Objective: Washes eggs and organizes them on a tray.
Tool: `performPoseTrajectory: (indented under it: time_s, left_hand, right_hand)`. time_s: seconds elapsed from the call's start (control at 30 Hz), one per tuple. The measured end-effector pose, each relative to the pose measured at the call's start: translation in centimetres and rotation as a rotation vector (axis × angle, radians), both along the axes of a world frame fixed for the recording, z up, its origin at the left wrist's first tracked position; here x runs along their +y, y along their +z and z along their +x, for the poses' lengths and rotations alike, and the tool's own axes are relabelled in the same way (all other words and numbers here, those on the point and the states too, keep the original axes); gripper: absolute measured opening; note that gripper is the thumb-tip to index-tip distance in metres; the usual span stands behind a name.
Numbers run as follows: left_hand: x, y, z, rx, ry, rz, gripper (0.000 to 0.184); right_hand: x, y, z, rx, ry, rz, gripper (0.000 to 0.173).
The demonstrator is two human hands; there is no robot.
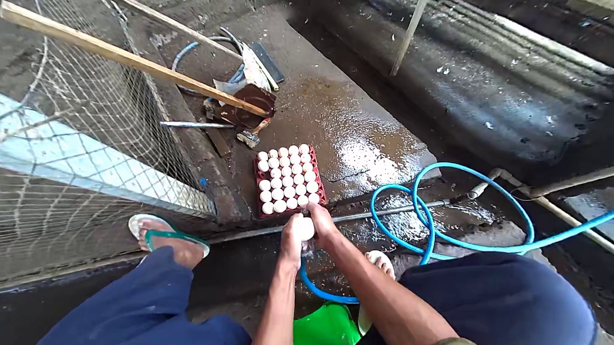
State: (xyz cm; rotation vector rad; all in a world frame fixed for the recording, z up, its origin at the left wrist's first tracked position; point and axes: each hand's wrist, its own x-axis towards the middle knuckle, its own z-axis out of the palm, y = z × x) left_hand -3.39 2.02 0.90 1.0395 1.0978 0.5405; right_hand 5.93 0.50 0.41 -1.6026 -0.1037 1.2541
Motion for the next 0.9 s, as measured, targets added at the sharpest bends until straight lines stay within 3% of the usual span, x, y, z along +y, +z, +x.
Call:
performPoseTrajectory:
  time_s: [0.17, 0.27, 0.33, 0.47, 0.53, 0.73, 0.9]
  left_hand:
    - [1.0, -0.3, 0.0, 0.023, 0.041, -0.019, 0.038]
    - [1.7, -0.9, -0.7, -0.016, -0.071, -0.117, 0.039]
    - [2.4, -1.6, -0.8, -0.16, -0.158, -0.21, 0.045]
    - [4.5, -3.3, -1.8, -0.245, -0.309, -0.215, 0.052]
    - [5.3, -4.3, -2.5, -0.262, -0.285, -0.194, 0.041]
    - [10.4, -7.0, -2.6, -0.225, -0.058, -0.107, 0.04]
    - [18.6, -9.6, 0.0, 0.114, 0.147, 0.141, 0.043]
  right_hand:
    - [-1.9, 1.3, -2.4, -0.435, 0.085, 0.128, 0.043]
    - [-0.9, -1.1, -0.1, -0.092, 0.137, 0.01, 0.041]
    - [-1.1, -3.4, 1.2, 0.04, 0.187, -0.086, 0.04]
    - [-3.7, -7.1, 1.0, 0.128, 0.671, -0.082, 0.045]
    - [-4.2, -9.1, -0.5, 0.246, 0.797, 0.033, 0.047]
    - [-2.8, -11.7, -1.6, 0.351, 0.677, -0.015, 0.028]
    - [-1.3, -13.5, -2.0, 0.428, 0.578, -0.065, 0.024]
